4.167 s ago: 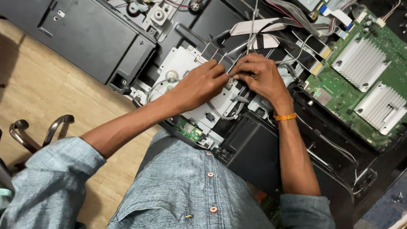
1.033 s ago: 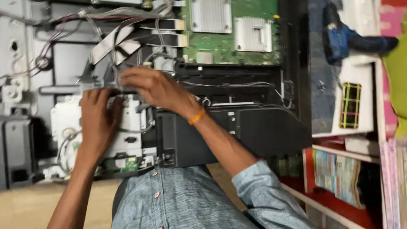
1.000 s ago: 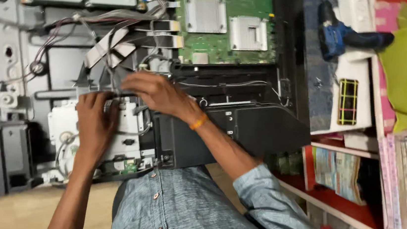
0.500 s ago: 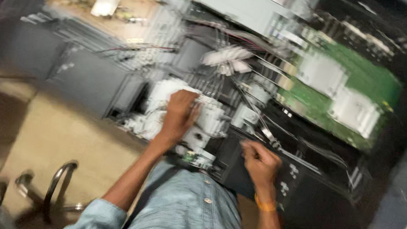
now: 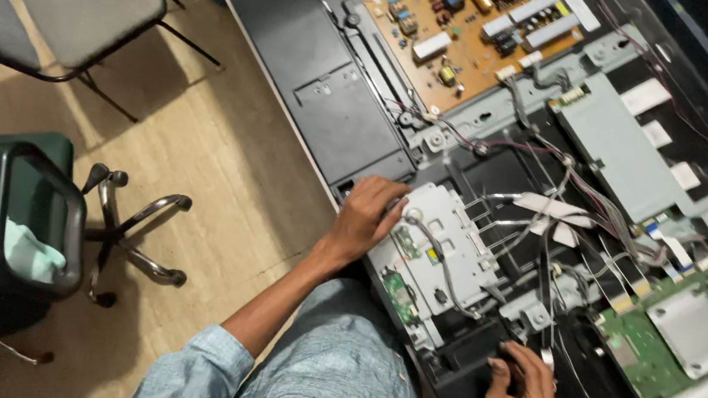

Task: The person disassembles an electronic device, removes a circuit board, and uses a multimeter to test electrical connections on the board. The person handles wires, a screwdriver, and the multimeter throughout the process.

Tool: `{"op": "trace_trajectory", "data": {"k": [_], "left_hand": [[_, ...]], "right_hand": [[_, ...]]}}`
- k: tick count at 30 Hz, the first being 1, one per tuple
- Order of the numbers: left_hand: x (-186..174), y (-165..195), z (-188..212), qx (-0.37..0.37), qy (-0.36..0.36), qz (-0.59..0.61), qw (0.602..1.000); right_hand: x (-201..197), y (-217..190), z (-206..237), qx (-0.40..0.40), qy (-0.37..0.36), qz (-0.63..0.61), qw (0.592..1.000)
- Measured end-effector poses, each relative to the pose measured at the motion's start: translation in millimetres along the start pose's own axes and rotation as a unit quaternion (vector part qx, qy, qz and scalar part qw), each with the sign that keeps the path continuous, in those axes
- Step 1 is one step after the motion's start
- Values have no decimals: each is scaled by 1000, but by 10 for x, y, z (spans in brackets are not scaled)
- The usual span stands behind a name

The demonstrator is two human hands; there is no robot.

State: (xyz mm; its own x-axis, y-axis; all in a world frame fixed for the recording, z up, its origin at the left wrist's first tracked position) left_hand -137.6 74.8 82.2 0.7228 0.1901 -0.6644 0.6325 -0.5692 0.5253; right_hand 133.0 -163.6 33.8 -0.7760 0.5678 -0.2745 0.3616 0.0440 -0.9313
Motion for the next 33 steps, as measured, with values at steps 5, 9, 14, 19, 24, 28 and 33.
{"op": "trace_trajectory", "data": {"k": [5,9,14,19,24,28,33], "left_hand": [[-420,-931,-617,34,89,-102,990],[-927,-2252,-1366,-123,204,-93,967],[-1516,-3774,-2019,-209,230,-152,938],[-1663,-4544,-2251,-421,154,-222,866],[-1591,-4765,-2273,-468,-16,-261,844],[-1593,-4787,-2221,-407,-96,-298,858],[-1616,-4926,-2274,-255,-101,-367,889]], "right_hand": [[140,258,-65,-23,9,73,997],[339,626,-193,97,18,161,982],[824,902,-122,234,33,209,949],[1326,894,-51,287,66,213,932],[1816,678,43,264,90,184,943],[2075,281,-28,169,116,136,969],[2338,-318,-445,76,85,163,980]]}}
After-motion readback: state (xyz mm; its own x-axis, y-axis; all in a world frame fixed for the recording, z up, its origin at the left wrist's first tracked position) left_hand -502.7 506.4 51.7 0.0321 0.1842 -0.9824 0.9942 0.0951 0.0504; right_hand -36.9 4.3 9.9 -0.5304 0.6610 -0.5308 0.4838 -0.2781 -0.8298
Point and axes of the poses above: each hand's wrist, its own z-axis away from the middle knuckle, its own x-axis out of the palm, y = z × x, the point moved 4 cm from there along -z, towards the middle knuckle, and after that the axes turned 14 degrees about -z, right-handed, at the moved point
